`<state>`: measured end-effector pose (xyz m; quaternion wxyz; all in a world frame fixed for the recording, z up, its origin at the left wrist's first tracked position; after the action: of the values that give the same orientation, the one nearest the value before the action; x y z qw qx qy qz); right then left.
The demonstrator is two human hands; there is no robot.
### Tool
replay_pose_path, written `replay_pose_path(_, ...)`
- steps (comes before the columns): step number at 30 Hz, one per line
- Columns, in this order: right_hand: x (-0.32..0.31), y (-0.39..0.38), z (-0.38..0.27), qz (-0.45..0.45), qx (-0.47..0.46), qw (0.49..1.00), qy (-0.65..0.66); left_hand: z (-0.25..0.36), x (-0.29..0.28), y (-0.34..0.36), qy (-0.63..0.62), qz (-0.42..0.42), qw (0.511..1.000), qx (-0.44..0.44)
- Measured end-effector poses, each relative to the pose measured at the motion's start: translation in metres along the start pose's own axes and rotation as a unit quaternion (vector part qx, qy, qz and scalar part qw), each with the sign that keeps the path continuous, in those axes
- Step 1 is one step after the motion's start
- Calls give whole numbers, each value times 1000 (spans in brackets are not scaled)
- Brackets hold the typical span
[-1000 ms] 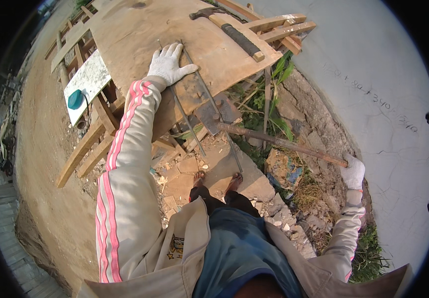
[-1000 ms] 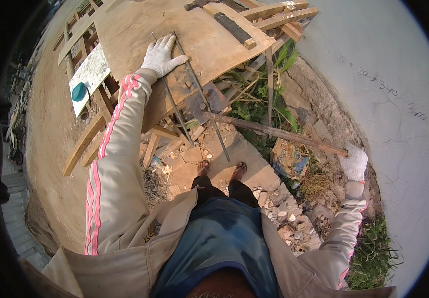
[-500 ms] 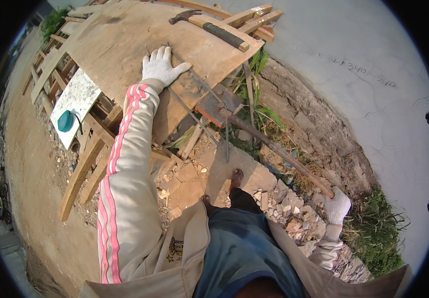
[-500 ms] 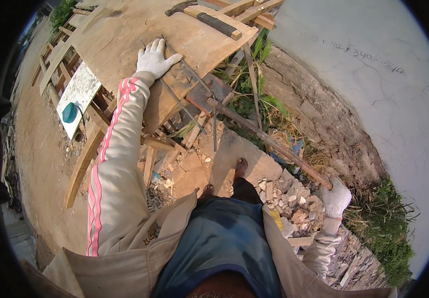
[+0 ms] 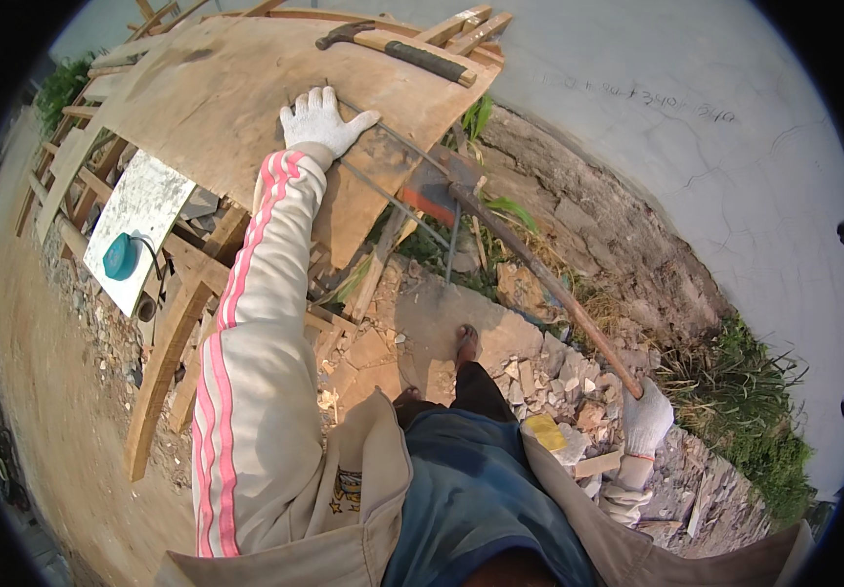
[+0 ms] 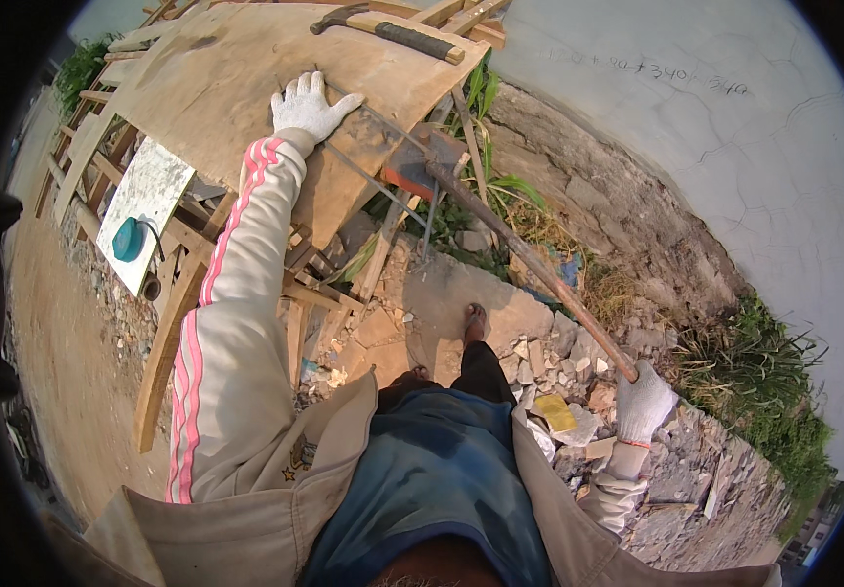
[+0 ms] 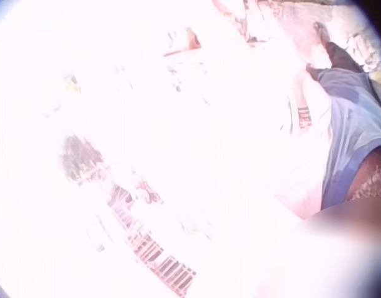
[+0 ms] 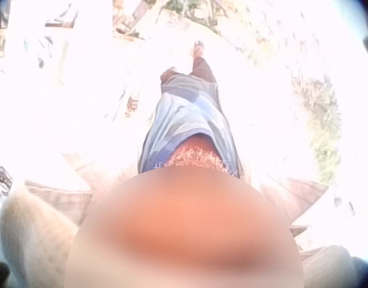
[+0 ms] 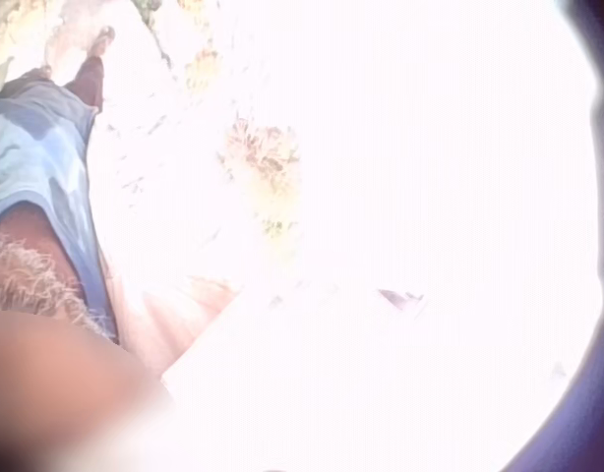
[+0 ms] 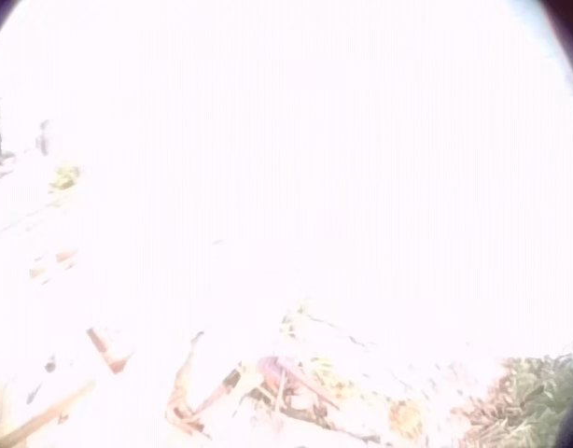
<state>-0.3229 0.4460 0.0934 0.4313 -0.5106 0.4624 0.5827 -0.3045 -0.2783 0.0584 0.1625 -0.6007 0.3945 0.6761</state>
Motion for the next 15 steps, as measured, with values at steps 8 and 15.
replay_pose_path(8,-7,-49,-11,-68,-81,989,102,0,5,0,-10,-12,1000,1)
replay_pose_path(15,-19,11,13,-114,-141,973,141,-1,-3,1,3,-22,1000,-10)
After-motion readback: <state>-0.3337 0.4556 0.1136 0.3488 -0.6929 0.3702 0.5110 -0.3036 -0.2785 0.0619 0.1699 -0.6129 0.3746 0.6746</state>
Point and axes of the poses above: each hand's wrist, its own y-axis towards the middle knuckle, its own x-axis out of the palm, z = x × y, the point moved 7 cm from there along y, towards the middle knuckle, and after that the axes turned 5 degrees about y, right-handed, at the moved point
